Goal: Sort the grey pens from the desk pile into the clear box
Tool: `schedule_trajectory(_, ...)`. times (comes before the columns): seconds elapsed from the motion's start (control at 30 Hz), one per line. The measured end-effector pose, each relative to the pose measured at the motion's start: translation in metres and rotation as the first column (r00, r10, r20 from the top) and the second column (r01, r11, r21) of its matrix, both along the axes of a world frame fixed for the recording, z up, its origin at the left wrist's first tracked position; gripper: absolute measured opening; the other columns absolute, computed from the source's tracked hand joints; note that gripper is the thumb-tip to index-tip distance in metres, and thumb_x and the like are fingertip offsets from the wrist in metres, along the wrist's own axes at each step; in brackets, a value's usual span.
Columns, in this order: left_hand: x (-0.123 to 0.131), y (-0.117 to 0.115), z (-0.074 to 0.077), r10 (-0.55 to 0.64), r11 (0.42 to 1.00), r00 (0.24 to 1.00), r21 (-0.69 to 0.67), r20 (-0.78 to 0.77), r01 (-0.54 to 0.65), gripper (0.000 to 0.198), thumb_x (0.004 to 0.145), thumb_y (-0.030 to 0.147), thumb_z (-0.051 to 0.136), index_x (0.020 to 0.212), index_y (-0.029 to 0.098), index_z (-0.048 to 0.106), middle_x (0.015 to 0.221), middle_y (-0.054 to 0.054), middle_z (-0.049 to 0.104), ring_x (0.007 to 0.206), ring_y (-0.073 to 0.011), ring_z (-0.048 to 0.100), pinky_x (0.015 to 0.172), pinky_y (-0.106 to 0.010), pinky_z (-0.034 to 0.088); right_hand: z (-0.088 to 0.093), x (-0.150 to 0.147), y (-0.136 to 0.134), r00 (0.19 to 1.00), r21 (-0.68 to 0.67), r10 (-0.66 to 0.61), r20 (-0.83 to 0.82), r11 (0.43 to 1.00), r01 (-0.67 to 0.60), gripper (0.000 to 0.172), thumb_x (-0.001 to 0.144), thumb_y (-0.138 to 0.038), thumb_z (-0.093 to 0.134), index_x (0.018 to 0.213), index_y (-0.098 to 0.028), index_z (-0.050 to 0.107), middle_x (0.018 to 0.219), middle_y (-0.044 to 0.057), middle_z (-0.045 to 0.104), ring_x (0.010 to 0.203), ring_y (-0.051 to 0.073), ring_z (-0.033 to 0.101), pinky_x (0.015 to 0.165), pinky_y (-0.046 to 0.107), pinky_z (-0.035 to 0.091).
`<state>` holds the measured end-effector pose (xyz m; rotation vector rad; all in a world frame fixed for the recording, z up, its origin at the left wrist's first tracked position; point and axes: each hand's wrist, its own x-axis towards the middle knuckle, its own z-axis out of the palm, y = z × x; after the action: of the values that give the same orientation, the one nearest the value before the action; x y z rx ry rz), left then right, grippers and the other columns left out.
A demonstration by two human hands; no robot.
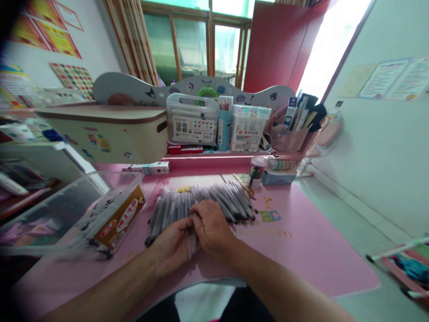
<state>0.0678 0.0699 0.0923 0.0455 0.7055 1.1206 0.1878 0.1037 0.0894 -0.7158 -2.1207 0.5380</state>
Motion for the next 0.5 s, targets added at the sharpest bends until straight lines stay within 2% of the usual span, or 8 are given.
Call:
schedule_trajectory(0.07,0.0,0.001,0.002,0.035,0.999,0.999,-0.026,0.035,-0.034,0.029,0.085,-0.001,0.037,0.071,0.009,0.06,0.067,-0.008,0.067,0.06,-0.013,0.068,0.059,-0.021,0.057,-0.002,-0.002,0.0,0.996,0.095,0.025,0.086,0.995,-0.033,0.017,0.096,-0.016,0.041,0.094,-0.018,0.058,0.087,0.006,0.059,0.085,0.02,0.051,0.081,0.036,0.039)
schedule_trajectory(0.17,-0.001,0.002,0.003,0.067,0.997,0.994,-0.036,0.084,-0.065,0.034,0.087,-0.001,0.034,0.065,0.011,0.057,0.06,-0.006,0.063,0.05,-0.0089,0.062,0.05,-0.016,0.053,-0.004,-0.003,0.002,0.99,0.163,0.033,0.139,0.985,-0.056,0.015,0.097,-0.019,0.043,0.092,-0.018,0.057,0.087,0.006,0.06,0.085,0.021,0.05,0.081,0.037,0.038)
schedule_trajectory(0.3,-0.002,0.003,-0.002,0.095,0.995,0.994,-0.028,0.055,-0.094,0.032,0.089,0.0,0.035,0.068,0.009,0.058,0.063,-0.007,0.064,0.055,-0.0095,0.064,0.053,-0.017,0.054,-0.002,0.002,0.004,0.996,0.194,0.03,0.085,0.98,-0.046,0.015,0.097,-0.02,0.042,0.095,-0.018,0.057,0.088,0.006,0.061,0.087,0.021,0.051,0.083,0.037,0.04)
schedule_trajectory(0.4,-0.005,0.002,-0.001,0.093,0.996,0.995,-0.003,-0.032,-0.093,0.024,0.089,0.001,0.04,0.082,0.007,0.062,0.071,-0.008,0.066,0.058,-0.0113,0.064,0.054,-0.02,0.055,0.004,0.01,0.01,0.998,0.192,-0.051,-0.022,0.98,0.054,0.016,0.096,-0.02,0.042,0.097,-0.019,0.058,0.091,0.007,0.061,0.091,0.022,0.054,0.085,0.037,0.041)
schedule_trajectory(0.5,-0.013,0.001,0.012,0.1,0.994,0.982,0.065,-0.163,-0.091,0.018,0.088,0.001,0.046,0.089,0.007,0.063,0.072,-0.007,0.064,0.048,-0.0067,0.055,0.04,-0.013,0.042,0.01,0.019,0.021,0.973,0.136,-0.187,-0.133,0.969,0.205,0.017,0.096,-0.02,0.042,0.096,-0.02,0.058,0.092,0.006,0.061,0.093,0.021,0.056,0.087,0.036,0.041)
